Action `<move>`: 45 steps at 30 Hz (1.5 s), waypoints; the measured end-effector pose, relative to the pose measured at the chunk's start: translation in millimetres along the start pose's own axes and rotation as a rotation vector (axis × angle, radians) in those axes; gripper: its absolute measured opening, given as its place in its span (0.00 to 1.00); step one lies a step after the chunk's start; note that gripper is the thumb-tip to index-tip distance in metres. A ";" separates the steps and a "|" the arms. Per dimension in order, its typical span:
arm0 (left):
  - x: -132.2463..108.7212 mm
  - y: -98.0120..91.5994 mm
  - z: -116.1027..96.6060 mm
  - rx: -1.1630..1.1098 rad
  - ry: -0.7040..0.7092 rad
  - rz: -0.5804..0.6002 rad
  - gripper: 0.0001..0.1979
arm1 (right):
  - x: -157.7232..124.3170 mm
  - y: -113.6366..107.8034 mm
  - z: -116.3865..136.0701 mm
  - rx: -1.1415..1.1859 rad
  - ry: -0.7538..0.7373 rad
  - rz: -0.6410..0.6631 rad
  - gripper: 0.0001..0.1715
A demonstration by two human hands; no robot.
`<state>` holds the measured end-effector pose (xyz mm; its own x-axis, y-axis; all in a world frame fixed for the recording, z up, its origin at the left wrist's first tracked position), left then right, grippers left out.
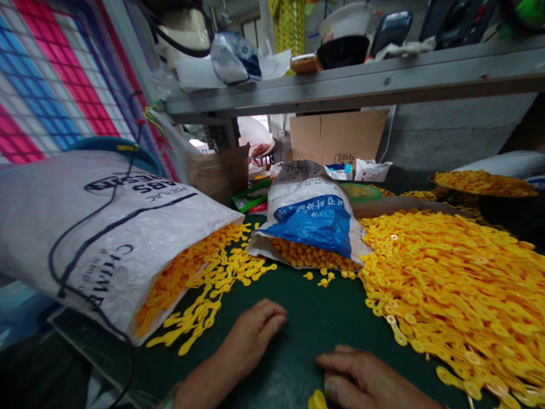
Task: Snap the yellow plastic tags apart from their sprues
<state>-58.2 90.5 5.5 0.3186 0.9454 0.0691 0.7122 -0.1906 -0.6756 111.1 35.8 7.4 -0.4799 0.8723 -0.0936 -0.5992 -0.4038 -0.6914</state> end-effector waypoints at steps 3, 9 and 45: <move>43.3 -42.2 12.8 0.419 -0.034 -0.146 0.13 | 22.1 -27.8 -24.8 -0.194 -0.005 -0.172 0.18; 78.3 -44.1 26.5 0.634 -0.029 -0.183 0.11 | 87.4 -55.5 -29.8 -0.522 -0.068 -0.361 0.17; 25.6 33.5 28.1 -1.000 -0.337 0.018 0.17 | -4.9 -57.2 -26.0 -0.617 -0.107 -0.231 0.14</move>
Point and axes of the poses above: each hand's wrist, its own x-axis towards the middle knuckle, its own y-axis out of the palm, z = x × y, the point moved 10 cm from there along x, towards the middle knuckle, and after that the axes turned 1 degree about -x, right-handed, at the moved point
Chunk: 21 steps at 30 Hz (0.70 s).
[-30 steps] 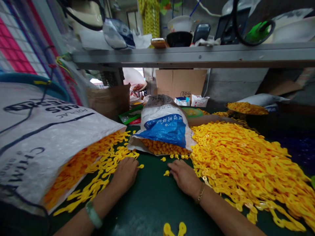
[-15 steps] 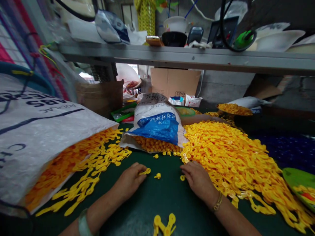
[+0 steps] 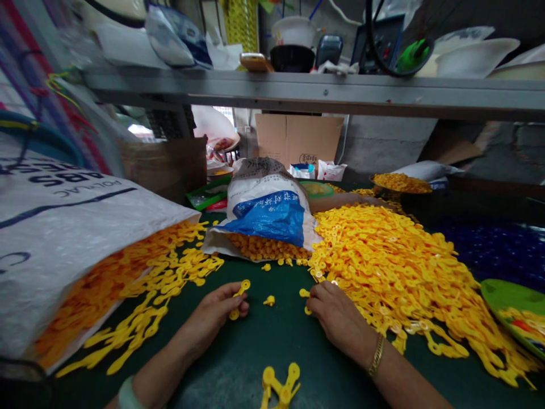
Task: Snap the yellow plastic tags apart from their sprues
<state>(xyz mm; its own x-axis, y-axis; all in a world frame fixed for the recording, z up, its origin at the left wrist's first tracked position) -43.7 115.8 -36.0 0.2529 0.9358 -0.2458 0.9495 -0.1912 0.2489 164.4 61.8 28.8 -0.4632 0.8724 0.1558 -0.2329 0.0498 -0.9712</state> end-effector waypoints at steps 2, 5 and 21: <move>-1.4 10.1 1.9 -0.014 -0.007 0.062 0.14 | 2.5 5.1 -1.4 0.014 -0.003 -0.004 0.14; -3.9 19.2 3.6 -0.038 -0.011 0.069 0.16 | 8.7 10.6 -3.2 0.048 -0.017 -0.016 0.12; -8.9 18.3 1.8 -0.340 -0.070 0.156 0.21 | 21.6 9.7 -41.9 0.390 0.321 -0.199 0.21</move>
Point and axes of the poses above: each hand's wrist, its own x-axis towards the middle knuckle, its own y-axis out of the palm, z = x × y, the point moved 10 cm from there along x, towards the middle knuckle, and after that the axes turned 1 degree about -x, right-handed, at the moved point
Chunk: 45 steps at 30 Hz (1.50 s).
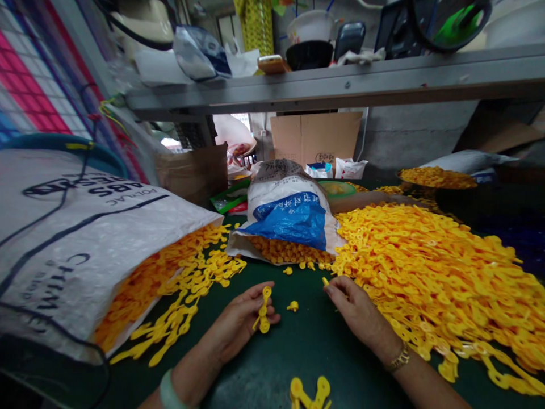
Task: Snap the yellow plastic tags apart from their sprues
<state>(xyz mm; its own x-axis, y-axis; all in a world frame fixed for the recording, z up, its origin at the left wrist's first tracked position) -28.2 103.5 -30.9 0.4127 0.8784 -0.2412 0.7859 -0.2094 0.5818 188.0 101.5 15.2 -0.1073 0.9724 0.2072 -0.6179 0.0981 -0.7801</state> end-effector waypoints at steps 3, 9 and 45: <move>4.7 1.3 -6.3 0.236 0.035 -0.025 0.20 | -2.0 5.5 8.0 -0.043 0.008 0.034 0.18; 27.9 21.5 -8.2 1.099 0.181 -0.048 0.14 | -9.6 18.5 25.1 -0.129 -0.048 0.099 0.11; 5.2 43.4 20.7 0.008 0.082 0.058 0.11 | -23.9 35.8 60.8 0.691 0.100 0.071 0.12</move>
Point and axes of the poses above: each hand's wrist, its own x-axis towards the middle knuckle, its own y-axis out of the palm, z = x × y, the point moved 10 cm from there along x, towards the middle knuckle, and after that the axes turned 1 degree about -x, right-handed, at the moved point
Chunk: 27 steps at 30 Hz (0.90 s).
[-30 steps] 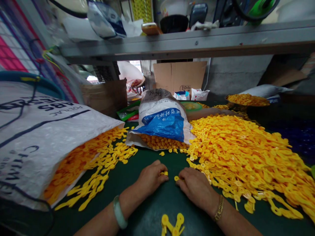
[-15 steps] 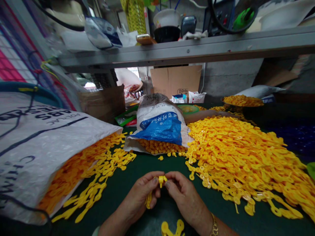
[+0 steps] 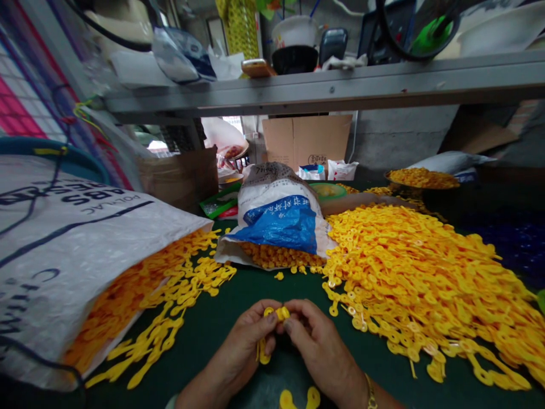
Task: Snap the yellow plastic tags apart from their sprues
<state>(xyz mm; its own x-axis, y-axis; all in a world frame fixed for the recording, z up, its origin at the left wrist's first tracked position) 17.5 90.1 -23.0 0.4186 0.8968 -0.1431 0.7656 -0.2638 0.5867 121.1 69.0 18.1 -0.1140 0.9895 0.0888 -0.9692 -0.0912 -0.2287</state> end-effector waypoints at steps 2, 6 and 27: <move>-0.3 -2.2 -0.4 -0.047 -0.023 0.000 0.10 | 1.2 0.8 -9.9 0.172 0.091 0.023 0.15; -2.0 -0.2 -0.9 -0.109 -0.072 0.049 0.10 | 0.7 0.5 -14.9 0.295 0.141 0.020 0.15; 0.3 -2.0 1.8 -0.046 -0.027 0.024 0.11 | -3.3 -0.3 8.2 0.059 -0.061 0.027 0.13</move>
<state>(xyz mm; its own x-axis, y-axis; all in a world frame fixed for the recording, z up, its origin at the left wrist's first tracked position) 17.0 90.3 -25.7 0.4496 0.8806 -0.1496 0.7324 -0.2675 0.6262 120.0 64.8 25.8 -0.1514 0.9781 0.1429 -0.9766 -0.1258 -0.1742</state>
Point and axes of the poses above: each hand's wrist, its own x-axis towards the middle knuckle, its own y-axis out of the palm, z = x × y, the point moved 10 cm from there along x, towards the middle knuckle, and after that the axes turned 1 degree about -x, right-handed, at the moved point
